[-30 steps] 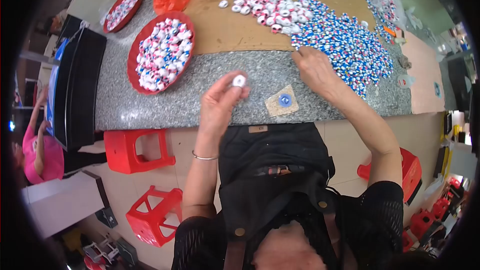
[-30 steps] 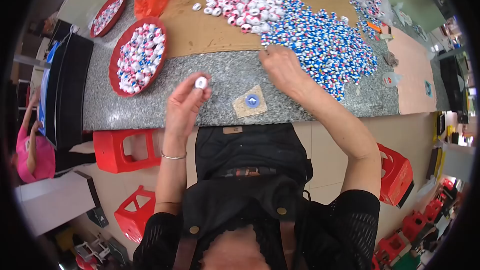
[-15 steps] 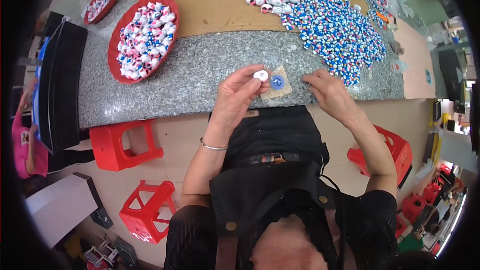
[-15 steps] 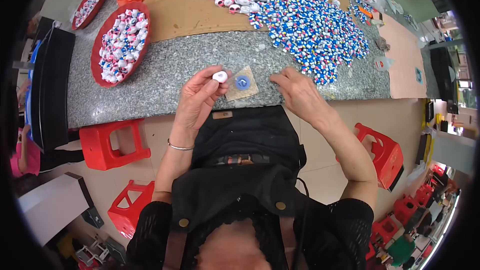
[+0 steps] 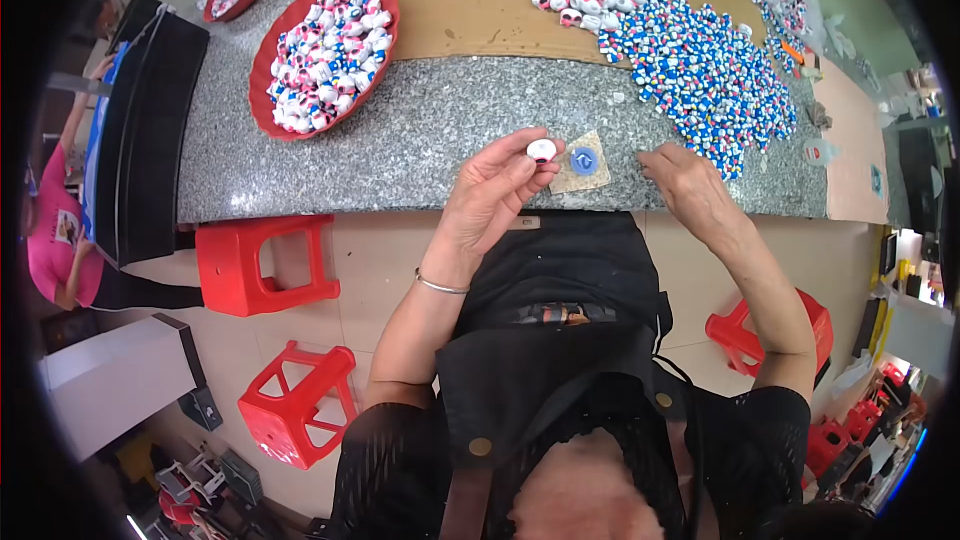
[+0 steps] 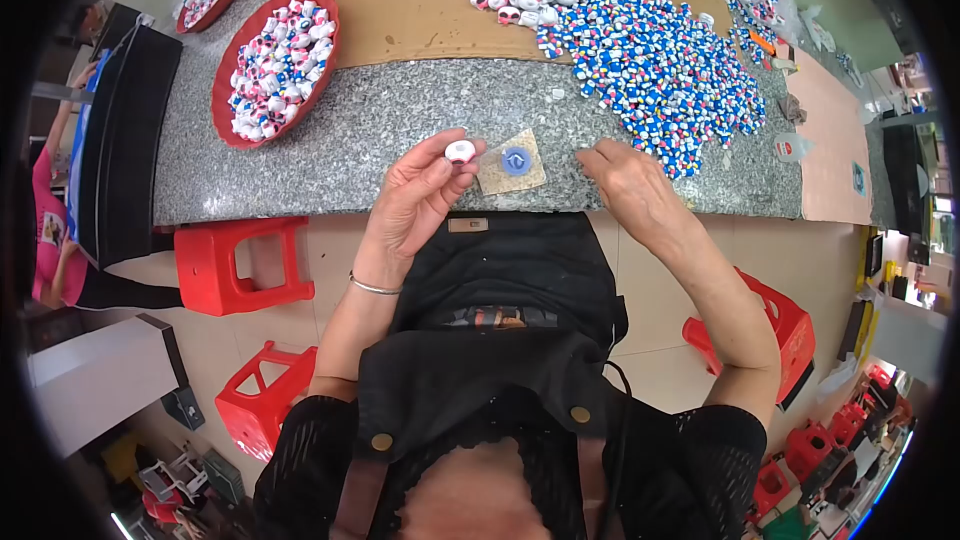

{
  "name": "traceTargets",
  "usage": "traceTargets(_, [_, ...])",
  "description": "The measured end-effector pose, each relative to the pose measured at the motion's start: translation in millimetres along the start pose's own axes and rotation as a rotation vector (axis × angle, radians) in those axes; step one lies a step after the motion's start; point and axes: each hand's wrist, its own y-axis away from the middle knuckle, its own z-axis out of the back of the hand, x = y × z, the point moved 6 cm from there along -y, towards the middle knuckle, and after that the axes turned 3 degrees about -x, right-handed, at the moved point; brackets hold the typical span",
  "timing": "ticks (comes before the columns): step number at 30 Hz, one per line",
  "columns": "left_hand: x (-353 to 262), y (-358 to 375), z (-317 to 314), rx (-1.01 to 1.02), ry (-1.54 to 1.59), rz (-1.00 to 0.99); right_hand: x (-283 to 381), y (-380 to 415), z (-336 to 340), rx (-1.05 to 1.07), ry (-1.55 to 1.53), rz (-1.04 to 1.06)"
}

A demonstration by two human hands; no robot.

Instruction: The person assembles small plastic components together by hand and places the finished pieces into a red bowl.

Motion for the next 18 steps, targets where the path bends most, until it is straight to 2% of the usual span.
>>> traceTargets(9, [-6.9, 7.3, -0.1, -0.042, -0.233, -0.121, -6.3, -10.5, 6.6, 0.016, -0.098, -0.035])
traceTargets(15, [-7.2, 15.9, 6.1, -0.115, -0.426, -0.231, 44.4, -34.9, 12.6, -0.037, -0.227, 0.119])
traceTargets(18, [-14.8, 18.0, 3.0, -0.125, -0.468, -0.287, 51.2, -48.3, 2.2, 0.041, -0.111, 0.192])
